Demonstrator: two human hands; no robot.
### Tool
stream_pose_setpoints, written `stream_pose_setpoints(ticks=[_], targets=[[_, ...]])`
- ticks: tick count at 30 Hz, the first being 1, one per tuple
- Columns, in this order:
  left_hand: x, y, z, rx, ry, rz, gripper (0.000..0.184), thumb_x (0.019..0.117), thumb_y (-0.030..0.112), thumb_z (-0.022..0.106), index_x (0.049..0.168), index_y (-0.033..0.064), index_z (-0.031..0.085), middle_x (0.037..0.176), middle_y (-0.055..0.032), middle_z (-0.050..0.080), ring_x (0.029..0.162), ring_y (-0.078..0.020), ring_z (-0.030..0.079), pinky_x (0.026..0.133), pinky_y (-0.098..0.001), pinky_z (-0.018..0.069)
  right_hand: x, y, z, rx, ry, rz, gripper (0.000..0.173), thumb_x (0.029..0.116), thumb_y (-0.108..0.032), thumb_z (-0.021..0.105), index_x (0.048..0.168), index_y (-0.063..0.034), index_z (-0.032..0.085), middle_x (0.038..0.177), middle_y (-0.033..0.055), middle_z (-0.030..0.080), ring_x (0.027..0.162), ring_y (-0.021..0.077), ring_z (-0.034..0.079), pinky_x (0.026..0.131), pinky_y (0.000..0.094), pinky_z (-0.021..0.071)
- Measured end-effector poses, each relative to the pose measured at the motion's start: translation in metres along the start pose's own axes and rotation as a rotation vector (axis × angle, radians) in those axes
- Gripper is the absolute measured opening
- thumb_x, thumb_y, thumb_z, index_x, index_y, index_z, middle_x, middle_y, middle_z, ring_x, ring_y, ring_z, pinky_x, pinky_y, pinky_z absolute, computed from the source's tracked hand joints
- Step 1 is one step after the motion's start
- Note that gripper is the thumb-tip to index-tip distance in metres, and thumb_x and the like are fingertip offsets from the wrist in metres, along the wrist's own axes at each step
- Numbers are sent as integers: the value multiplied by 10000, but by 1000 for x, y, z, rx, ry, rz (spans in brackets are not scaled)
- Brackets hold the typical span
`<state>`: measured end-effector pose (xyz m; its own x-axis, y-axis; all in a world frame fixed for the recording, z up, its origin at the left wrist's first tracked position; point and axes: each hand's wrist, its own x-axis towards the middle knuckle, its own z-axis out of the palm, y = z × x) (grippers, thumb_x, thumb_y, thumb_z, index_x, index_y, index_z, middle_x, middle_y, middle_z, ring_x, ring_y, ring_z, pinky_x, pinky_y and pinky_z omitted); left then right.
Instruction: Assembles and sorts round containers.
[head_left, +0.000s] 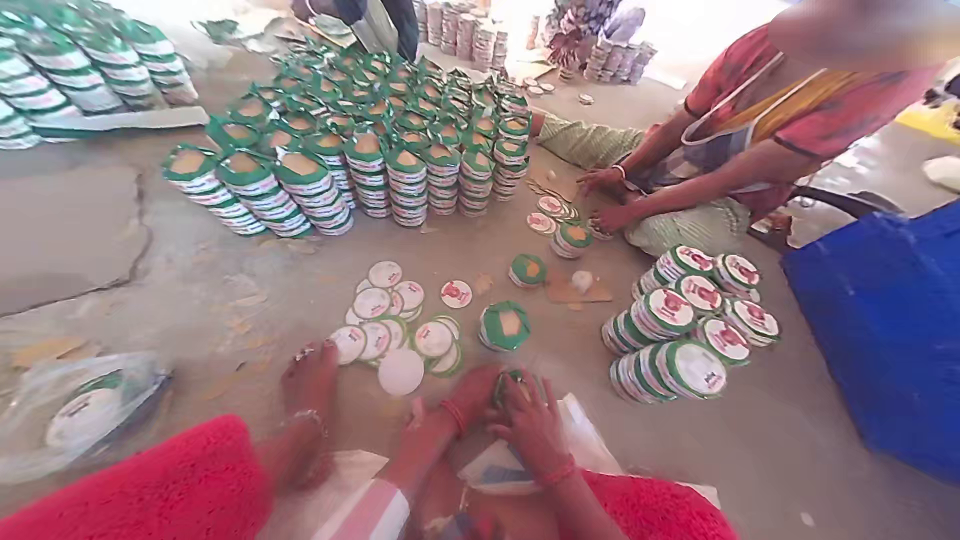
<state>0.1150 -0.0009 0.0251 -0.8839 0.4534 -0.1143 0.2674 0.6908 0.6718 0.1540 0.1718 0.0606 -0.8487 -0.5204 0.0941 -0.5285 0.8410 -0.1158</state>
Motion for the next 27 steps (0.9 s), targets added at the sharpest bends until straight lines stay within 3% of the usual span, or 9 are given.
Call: stream_pose_setpoints(ticks=[2,4,7,10,13,16,21,25,27], targets=[[-6,1,-13,39,-22,60,862,791,208,864,1498,-33,434,1459,-243,540,1379,-394,499,1186,-505,334,-5,9,-4,125,113,61,514,883,-597,660,1042,-133,813,1381,106,660,1391,452,488,1120,720,326],[-15,-4,-39,41,-8,-1,719,823,242,848,1445,47,545,1418,-194,593,1356,-371,526,1168,-532,362,-13,24,-10,280,224,182,376,890,-432,711,1034,-95,796,1302,178,680,1336,509,502,1069,702,386],[-36,-25,-86,41,252,-441,391,921,182,717,1277,27,669,1301,-209,651,1275,-383,577,1107,-557,425,-25,40,-16,461,358,372,347,924,-325,685,1086,-27,758,1308,252,640,1343,535,472,1086,690,383],[-61,-52,-105,69,454,-935,798,818,339,842,1444,-23,504,1450,-379,447,1354,-547,434,1093,-658,386,-19,42,-19,494,510,379,387,930,-364,655,1055,-14,765,1274,255,652,1298,529,512,1060,662,418],[-75,-77,-96,17,389,-1109,924,743,492,882,1460,56,499,1501,-363,387,1395,-550,367,1104,-653,357,-12,38,-14,502,543,326,375,927,-365,655,1045,-27,765,1241,232,668,1262,509,544,1034,656,439],[-75,-86,-96,-33,341,-1026,574,855,414,806,1286,57,675,1344,-266,603,1304,-468,511,1079,-639,382,-11,34,-8,535,534,322,375,925,-382,654,1048,-44,764,1232,210,675,1240,481,569,1019,649,455],[-50,-27,-126,-91,250,-667,439,918,331,765,1194,-5,700,1175,-243,688,1154,-393,635,1042,-588,444,-8,27,-17,767,428,345,372,911,-287,705,1158,-9,728,1260,196,677,1227,376,617,1037,538,501],[-11,41,-103,-165,155,-108,317,911,223,761,1114,-21,744,1107,-208,727,1092,-315,684,1020,-488,501,14,25,-19,1137,236,218,726,843,-109,779,1480,47,468,1458,175,577,1342,235,568,1134,403,462],[3,40,-70,-175,352,227,178,882,173,751,987,34,791,1065,-123,753,1068,-262,692,993,-446,519,24,28,-17,1153,278,168,552,904,8,669,1433,66,523,1353,188,654,1174,221,690,1033,379,552]])
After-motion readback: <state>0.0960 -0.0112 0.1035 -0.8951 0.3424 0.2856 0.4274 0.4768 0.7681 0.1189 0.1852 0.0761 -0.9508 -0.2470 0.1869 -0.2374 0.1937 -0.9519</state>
